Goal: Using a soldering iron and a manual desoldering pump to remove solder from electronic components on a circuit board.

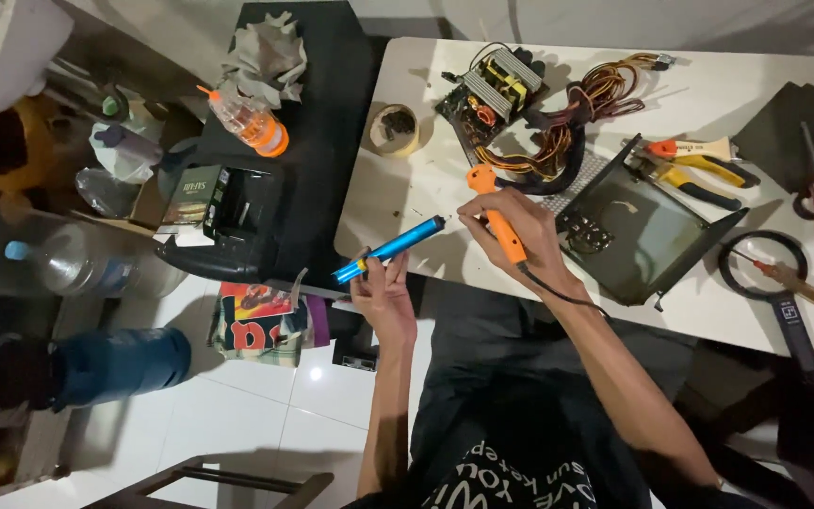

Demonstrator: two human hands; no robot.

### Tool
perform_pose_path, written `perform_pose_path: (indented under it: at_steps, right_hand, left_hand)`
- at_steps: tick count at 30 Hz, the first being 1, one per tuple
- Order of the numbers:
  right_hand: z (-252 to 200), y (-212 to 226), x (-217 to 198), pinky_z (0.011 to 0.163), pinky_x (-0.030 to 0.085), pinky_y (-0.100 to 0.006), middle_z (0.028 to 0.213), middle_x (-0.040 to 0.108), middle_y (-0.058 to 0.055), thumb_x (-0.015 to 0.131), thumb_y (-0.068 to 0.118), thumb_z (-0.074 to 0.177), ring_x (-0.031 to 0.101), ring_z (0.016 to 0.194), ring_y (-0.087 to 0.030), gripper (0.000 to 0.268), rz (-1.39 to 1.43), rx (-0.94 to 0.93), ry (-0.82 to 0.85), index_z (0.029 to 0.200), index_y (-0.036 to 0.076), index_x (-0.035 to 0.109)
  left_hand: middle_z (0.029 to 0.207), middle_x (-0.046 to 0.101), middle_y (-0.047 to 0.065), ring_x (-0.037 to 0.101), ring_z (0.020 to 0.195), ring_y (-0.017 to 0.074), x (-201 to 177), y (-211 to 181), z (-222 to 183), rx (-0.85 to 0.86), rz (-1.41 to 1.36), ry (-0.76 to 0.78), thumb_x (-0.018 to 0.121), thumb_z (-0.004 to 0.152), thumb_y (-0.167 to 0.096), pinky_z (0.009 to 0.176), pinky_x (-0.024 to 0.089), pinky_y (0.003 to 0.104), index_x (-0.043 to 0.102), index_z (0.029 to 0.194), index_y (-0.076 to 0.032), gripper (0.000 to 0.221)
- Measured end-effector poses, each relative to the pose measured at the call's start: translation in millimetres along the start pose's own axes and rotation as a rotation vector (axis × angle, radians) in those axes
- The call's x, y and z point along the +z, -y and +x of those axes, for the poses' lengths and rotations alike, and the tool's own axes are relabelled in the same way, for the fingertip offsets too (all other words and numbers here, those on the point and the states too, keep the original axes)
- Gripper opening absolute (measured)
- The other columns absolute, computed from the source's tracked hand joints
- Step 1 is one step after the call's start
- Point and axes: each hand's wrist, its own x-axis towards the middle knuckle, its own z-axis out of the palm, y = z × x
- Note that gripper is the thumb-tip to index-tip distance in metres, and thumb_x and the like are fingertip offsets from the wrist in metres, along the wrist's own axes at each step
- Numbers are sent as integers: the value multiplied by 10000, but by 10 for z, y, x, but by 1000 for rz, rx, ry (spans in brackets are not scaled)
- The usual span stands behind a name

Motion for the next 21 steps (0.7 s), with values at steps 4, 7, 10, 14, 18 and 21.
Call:
perform_pose_path:
  at_steps: [4,7,10,14,18,21]
  right_hand:
    - [86,69,86,548,546,-238,708,650,-131,797,43,964,627,563,-174,98,10,60,-37,978,46,700]
    - [92,-104,183,603,599,-293,776,688,-136,836,48,919,709,661,-243,181,-74,46,9,1056,87,725]
    - [121,-111,214,704,616,-342,902,740,-124,784,12,929,755,809,-292,202,-30,103,62,1079,135,725]
    - [134,-167,235,693,613,-348,925,721,-143,761,13,933,744,810,-315,206,-55,137,83,1080,152,723]
    - [141,-201,274,629,603,-324,908,705,-121,795,-40,891,711,727,-244,219,50,119,43,1029,93,688]
    - [165,-138,257,601,583,-324,947,711,-119,748,-19,944,681,718,-210,168,93,168,38,1045,98,681]
  left_hand:
    - [1030,694,60,715,1096,415,67,-86,4,57,20,-38,676,1008,-202,1102,496,585,531,1256,-90,309]
    - [1106,681,133,693,1123,437,-16,-52,44,58,44,-66,697,995,-238,1095,499,590,518,1254,-101,343]
    - [1111,653,101,691,1130,438,-15,-65,51,86,55,-65,685,1006,-230,1096,506,575,510,1247,-103,324]
    - [1154,622,125,677,1149,451,-6,-66,70,93,83,-93,691,1006,-249,1108,491,576,503,1256,-101,346]
    - [1192,611,153,667,1159,465,1,-69,100,102,109,-119,707,999,-271,1097,495,571,507,1252,-112,359]
    - [1213,588,149,661,1171,470,40,-112,83,107,137,-108,685,1014,-286,1099,494,564,493,1268,-116,361]
